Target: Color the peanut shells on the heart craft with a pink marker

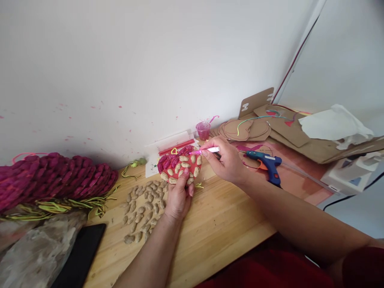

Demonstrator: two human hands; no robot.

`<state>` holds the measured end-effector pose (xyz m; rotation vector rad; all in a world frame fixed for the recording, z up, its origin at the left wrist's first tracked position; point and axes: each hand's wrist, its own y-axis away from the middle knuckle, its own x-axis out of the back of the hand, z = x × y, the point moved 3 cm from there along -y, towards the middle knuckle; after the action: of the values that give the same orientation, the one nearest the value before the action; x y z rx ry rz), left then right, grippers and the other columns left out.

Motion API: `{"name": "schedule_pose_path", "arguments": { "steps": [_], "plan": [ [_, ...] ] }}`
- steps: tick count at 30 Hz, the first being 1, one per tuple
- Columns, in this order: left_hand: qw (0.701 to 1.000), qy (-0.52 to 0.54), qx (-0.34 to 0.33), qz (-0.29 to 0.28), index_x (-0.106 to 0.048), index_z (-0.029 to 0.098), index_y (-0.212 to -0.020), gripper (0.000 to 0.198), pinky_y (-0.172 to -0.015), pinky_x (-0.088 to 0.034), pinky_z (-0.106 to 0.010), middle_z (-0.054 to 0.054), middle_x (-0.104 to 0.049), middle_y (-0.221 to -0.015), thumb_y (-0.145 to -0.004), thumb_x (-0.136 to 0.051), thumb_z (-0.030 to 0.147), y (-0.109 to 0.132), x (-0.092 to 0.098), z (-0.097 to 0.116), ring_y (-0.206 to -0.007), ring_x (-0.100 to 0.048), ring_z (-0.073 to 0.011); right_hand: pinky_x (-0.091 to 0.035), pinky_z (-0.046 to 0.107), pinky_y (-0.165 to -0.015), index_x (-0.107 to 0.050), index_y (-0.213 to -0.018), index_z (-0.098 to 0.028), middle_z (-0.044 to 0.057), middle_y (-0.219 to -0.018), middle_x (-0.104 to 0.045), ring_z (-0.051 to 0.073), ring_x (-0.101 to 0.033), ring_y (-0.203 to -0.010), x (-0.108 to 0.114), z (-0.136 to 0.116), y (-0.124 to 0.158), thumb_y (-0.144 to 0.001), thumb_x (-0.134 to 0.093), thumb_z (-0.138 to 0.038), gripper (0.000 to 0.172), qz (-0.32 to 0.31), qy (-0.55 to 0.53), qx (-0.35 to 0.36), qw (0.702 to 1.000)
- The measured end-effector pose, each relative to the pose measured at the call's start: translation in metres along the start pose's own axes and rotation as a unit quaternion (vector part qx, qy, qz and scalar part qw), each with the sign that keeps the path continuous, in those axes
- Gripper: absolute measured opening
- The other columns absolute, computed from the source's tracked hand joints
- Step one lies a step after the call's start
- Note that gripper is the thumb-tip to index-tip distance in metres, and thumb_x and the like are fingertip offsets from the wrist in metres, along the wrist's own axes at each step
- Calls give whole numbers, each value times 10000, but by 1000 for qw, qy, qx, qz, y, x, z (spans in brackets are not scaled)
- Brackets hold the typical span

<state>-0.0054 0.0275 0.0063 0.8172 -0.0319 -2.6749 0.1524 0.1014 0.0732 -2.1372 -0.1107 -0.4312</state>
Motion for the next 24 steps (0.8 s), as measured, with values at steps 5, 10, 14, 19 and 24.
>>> {"name": "schedule_pose_path", "arguments": {
  "steps": [5,10,14,19,24],
  "plan": [
    [1000,-5,4,0,-484,198,-735,523,-393,-252,-194,106,-470,-537,-687,-939,452,0,1,-1,-377,-337,-29,-540,373,-819,-649,-978,-229,65,-937,-732,226,-674,-910,1,2,1,-994,-630,-261,40,13,8,-13,1000],
    [1000,-7,8,-1,-474,203,-732,527,-398,-253,-195,105,-473,-528,-691,-933,459,0,0,0,-372,-341,-32,-535,369,-831,-653,-973,-231,61,-938,-742,220,-673,-919,-1,0,2,-991,-631,-247,33,1,9,8,1000],
    [1000,-13,5,4,-469,207,-732,538,-397,-257,-194,112,-456,-497,-683,-935,472,1,-1,1,-363,-338,-37,-532,360,-812,-640,-964,-226,59,-919,-736,214,-668,-893,0,0,1,-989,-637,-240,29,18,18,9,1000],
    [1000,-13,0,1,-461,203,-704,565,-390,-257,-189,111,-458,-498,-653,-950,481,0,-1,1,-357,-336,-33,-534,360,-822,-643,-969,-231,53,-929,-747,216,-677,-912,-1,-1,1,-994,-630,-238,29,13,4,20,1000],
    [1000,-12,3,2,-480,200,-718,557,-393,-263,-190,112,-459,-517,-651,-954,484,0,-1,0,-367,-338,-31,-538,361,-810,-634,-974,-238,50,-927,-745,217,-682,-897,-1,0,1,-999,-629,-249,28,19,2,0,1000]
  ]
}}
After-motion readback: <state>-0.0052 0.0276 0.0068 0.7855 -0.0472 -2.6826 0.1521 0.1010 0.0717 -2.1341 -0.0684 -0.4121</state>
